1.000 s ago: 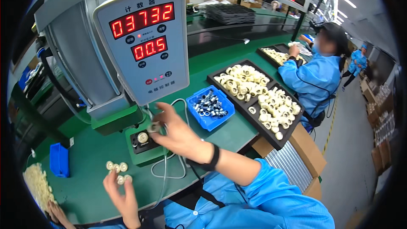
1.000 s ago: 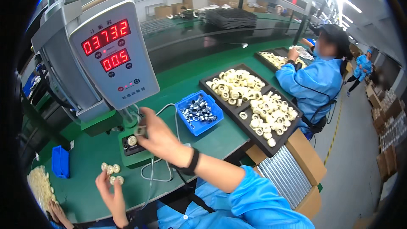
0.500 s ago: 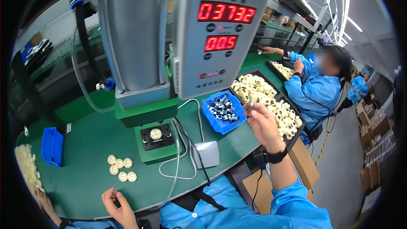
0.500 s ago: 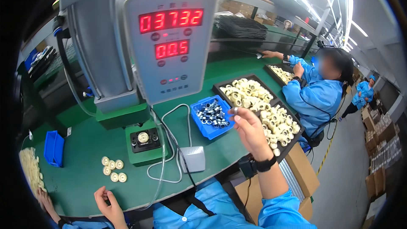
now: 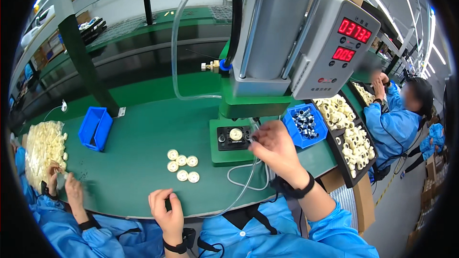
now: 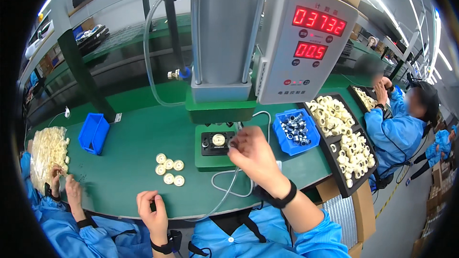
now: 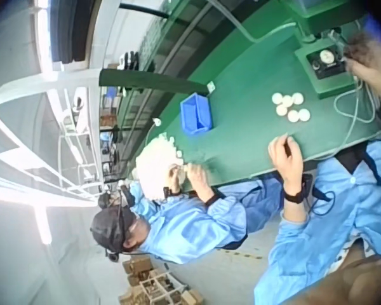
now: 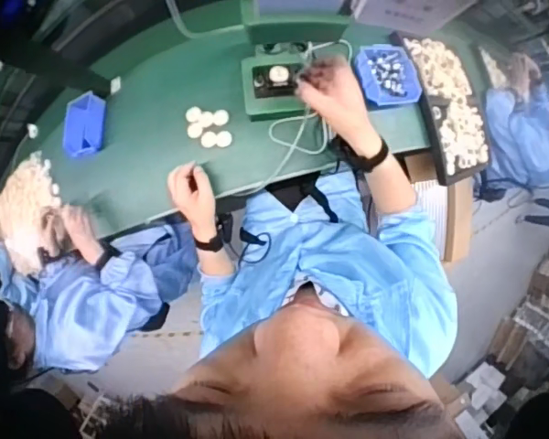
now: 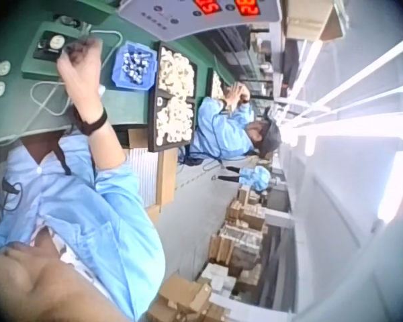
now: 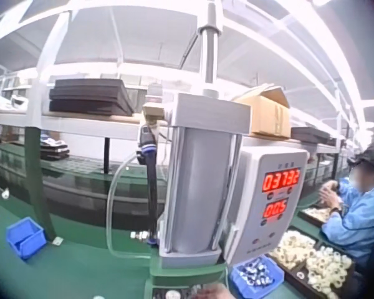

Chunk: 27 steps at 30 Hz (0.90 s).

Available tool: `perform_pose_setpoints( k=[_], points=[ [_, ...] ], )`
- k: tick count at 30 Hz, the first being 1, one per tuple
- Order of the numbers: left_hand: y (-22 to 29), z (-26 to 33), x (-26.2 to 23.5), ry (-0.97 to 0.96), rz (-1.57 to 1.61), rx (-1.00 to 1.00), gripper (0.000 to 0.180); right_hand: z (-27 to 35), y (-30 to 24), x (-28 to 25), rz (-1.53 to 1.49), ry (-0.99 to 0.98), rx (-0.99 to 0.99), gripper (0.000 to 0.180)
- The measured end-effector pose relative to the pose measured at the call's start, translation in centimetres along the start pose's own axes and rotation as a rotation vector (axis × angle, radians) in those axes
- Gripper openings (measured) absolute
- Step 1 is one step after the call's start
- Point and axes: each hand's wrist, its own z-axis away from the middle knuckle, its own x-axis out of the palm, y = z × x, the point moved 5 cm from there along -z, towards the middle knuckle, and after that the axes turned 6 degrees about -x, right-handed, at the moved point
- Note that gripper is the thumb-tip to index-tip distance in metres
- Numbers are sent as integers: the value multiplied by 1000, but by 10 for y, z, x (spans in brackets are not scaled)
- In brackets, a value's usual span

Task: Assembling small plastic gear components using a benchtop pneumatic press machine.

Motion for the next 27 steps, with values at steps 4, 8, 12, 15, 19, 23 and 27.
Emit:
perform_pose_setpoints(
  k=[4, 8, 12, 15, 19, 23, 27],
  points=[
    [0, 0, -4, 10, 5, 4, 11, -38, 1, 18, 63, -11, -17, 43],
    [-4, 0, -5, 19, 29, -9, 11, -43, -16, 24, 48, 42, -74, 29],
    [-4, 1, -5, 21, 39, 3, 11, -42, -18, 31, -105, 152, -208, 33],
    [-3, -1, -5, 24, 32, 12, 10, -43, -15, 32, -126, 163, -225, 37],
    [-3, -3, -5, 24, 29, 15, 10, -41, -13, 29, -133, 141, -292, 43],
    [-5, -2, -1, -4, 28, -10, 11, -23, -11, 5, 30, 55, -348, 51],
    [1, -3, 3, -99, -19, -76, 17, 21, -30, -48, 644, -93, -418, 35]
  ],
)
